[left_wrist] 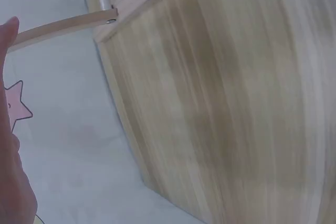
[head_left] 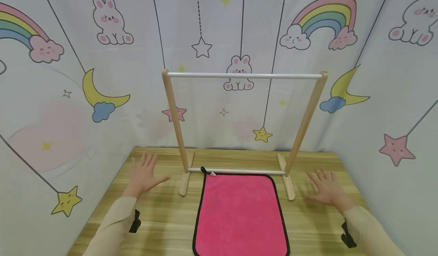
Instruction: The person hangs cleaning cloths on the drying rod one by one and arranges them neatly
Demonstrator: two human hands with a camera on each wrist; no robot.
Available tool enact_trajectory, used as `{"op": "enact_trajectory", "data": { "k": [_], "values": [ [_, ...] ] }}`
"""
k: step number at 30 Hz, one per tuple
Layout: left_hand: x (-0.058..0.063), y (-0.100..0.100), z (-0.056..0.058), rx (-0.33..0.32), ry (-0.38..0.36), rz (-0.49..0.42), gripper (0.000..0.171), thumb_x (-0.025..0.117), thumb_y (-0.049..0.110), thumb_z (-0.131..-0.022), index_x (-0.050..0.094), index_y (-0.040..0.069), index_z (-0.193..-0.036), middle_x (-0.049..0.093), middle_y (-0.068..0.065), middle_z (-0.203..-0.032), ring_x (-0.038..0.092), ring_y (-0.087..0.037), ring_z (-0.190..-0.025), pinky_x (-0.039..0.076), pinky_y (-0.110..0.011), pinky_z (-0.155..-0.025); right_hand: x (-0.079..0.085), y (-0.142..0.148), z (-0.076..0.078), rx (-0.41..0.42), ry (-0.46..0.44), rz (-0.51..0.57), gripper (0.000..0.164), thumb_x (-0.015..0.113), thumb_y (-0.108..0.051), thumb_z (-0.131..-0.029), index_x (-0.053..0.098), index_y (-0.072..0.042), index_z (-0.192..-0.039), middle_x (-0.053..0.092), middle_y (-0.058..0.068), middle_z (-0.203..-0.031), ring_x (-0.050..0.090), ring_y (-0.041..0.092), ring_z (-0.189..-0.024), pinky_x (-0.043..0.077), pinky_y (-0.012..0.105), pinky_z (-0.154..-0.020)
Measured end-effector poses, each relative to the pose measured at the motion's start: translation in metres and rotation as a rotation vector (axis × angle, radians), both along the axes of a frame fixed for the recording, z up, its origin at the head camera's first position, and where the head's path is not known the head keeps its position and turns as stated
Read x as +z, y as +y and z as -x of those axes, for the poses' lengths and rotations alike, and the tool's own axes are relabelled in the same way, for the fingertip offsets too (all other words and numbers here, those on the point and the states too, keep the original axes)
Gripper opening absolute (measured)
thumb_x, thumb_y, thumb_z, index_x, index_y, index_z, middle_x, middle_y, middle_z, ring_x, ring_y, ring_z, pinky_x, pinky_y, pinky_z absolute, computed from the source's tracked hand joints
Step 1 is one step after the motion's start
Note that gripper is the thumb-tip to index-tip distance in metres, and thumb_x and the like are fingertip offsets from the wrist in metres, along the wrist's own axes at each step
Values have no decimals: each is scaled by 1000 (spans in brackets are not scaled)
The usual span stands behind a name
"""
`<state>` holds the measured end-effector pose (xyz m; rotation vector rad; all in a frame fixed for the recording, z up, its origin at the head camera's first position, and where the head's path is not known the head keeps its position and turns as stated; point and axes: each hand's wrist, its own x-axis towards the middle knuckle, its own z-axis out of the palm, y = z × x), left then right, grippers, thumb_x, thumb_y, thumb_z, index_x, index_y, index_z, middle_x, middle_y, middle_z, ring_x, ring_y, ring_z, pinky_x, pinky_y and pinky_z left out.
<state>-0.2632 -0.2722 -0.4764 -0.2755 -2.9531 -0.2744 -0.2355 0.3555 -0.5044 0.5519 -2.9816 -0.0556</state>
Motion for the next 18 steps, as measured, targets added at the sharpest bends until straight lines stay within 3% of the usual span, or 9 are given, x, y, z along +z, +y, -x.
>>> {"op": "enact_trajectory", "data": {
  "k": [8,15,18],
  "values": [
    [26,21,10,-44,24,-83,103,60,62,-74,14,4,-146,12,-22,-150,7,-38,-138,-1,-65,-106,6,-6,-4,14,2,17,83,67,-54,-70,43,-3,-131,34,35,-134,31,53,-123,25,68,-96],
    [53,35,21,-114,149,-137,95,67,46,-75,21,-3,-142,22,-27,-146,20,-41,-134,17,-60,-106,8,-8,-7,26,10,30,81,67,-53,-71,45,-3,-130,35,34,-135,32,52,-122,26,67,-97],
    [65,40,25,-109,170,-216,91,68,40,-77,23,-6,-140,26,-28,-143,26,-43,-131,24,-56,-106,6,-8,-7,29,3,36,81,67,-53,-70,44,-3,-130,34,34,-135,32,51,-123,25,67,-96]
  ]
}}
